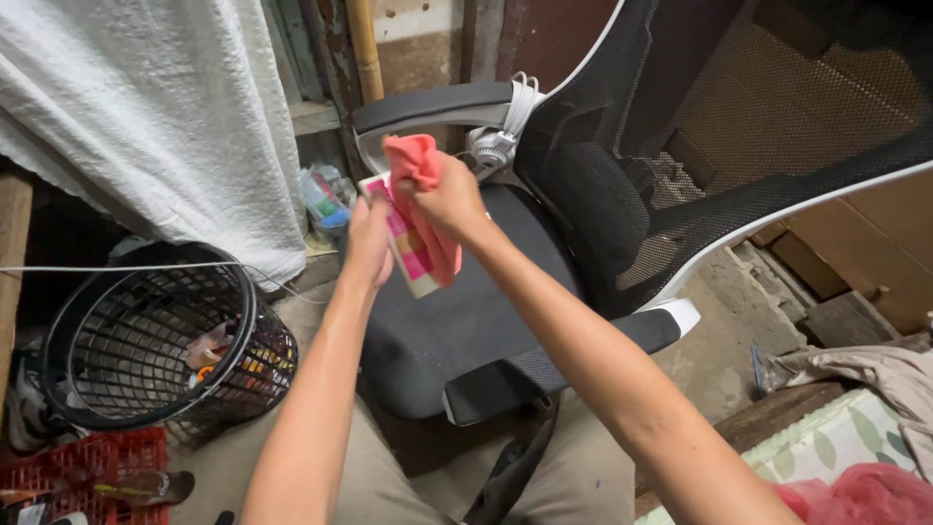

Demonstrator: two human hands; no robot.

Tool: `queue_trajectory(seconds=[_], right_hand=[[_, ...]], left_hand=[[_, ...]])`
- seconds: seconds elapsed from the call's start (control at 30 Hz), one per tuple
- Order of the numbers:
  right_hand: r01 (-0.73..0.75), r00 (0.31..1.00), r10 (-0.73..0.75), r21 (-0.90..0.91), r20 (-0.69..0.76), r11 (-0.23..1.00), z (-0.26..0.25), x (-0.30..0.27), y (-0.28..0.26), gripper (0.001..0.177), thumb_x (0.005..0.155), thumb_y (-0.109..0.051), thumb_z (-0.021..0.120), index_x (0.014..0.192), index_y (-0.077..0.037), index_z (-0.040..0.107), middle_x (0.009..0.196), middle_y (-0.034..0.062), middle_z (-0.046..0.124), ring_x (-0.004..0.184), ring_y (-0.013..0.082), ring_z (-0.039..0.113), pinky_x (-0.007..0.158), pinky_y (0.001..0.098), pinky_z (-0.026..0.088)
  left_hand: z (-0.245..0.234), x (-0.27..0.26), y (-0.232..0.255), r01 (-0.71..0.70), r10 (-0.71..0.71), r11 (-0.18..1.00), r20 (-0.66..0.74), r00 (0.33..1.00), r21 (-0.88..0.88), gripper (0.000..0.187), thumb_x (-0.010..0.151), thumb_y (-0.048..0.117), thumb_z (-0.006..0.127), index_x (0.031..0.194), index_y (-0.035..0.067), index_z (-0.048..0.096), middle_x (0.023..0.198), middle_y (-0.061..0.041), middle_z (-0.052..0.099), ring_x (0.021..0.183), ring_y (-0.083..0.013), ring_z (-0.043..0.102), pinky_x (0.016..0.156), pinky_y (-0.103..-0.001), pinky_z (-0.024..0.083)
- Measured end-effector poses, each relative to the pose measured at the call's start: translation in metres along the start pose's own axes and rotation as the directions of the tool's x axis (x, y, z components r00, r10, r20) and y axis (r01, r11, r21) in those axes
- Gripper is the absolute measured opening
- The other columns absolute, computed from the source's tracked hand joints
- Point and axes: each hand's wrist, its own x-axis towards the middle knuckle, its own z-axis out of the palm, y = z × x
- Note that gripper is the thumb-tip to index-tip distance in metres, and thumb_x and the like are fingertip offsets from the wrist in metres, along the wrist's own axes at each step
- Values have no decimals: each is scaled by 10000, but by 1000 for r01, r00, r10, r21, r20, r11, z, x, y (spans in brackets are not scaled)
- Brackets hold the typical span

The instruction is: The person wipes a book, a black notebook, a small bottle, and a pink tube with a pink cloth, then wipes the seat of a black office chair. The person handles each item one at a time and places them on a nearby desk.

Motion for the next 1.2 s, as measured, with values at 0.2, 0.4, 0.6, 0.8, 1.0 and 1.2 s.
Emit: queue_trajectory(seconds=[0.2, 0.4, 0.6, 0.8, 1.0, 1.2], right_hand=[[330, 938, -329, 8, 106, 944, 29, -41, -4, 170, 781, -238, 744, 750, -160, 595, 800, 116, 625, 849, 403, 685, 780, 450, 547], [466, 764, -453, 93, 460, 880, -7, -85, -36, 167, 726, -62, 724, 808, -23, 584, 931, 298, 603, 873, 565, 615, 802, 560, 505], [311, 938, -302, -28, 170, 950, -30, -32, -65, 149, 760, -216, 727, 770, -96, 639, 772, 197, 689, 819, 472, 690, 713, 525, 538], [324, 941, -314, -72, 128, 943, 23, -6, -4, 125, 695, -188, 742, 718, -161, 623, 831, 91, 706, 818, 384, 705, 723, 451, 567], [428, 854, -378, -67, 358, 901, 23, -79, -8, 125, 644, -60, 698, 731, -116, 627, 986, 158, 651, 902, 465, 660, 789, 484, 573], [160, 914, -89, -149, 396, 976, -10, -36, -13, 152, 729, -243, 712, 844, -144, 721, 851, 107, 759, 941, 384, 733, 763, 483, 581]], left_hand=[[9, 4, -1, 79, -54, 986, -166, 985, 144, 624, 984, 504, 573, 1364, 9, 597, 1406, -247, 581, 1322, -322, 558, 1131, -478, 433], [-44, 46, -12, 187, -187, 982, -38, 982, -11, 721, 1013, 628, 443, 1232, -56, 509, 924, -346, 729, 751, -396, 782, 596, -487, 642], [-17, 8, 1, 212, -206, 970, 60, 977, -122, 626, 1004, 607, 475, 1233, 53, 651, 1044, -193, 764, 898, -278, 776, 800, -430, 653], [17, -32, 25, 157, -158, 986, -19, 987, -64, 616, 970, 575, 548, 1243, 27, 617, 1171, -178, 662, 1055, -244, 635, 923, -428, 539], [-64, 60, -42, 269, -301, 933, -107, 948, -238, 544, 890, 643, 667, 986, 109, 628, 769, -28, 650, 556, -158, 593, 468, -316, 602], [-81, 93, -72, 166, -160, 986, -168, 973, 19, 617, 804, 608, 848, 1026, 59, 677, 847, -124, 719, 630, -239, 699, 544, -471, 648]])
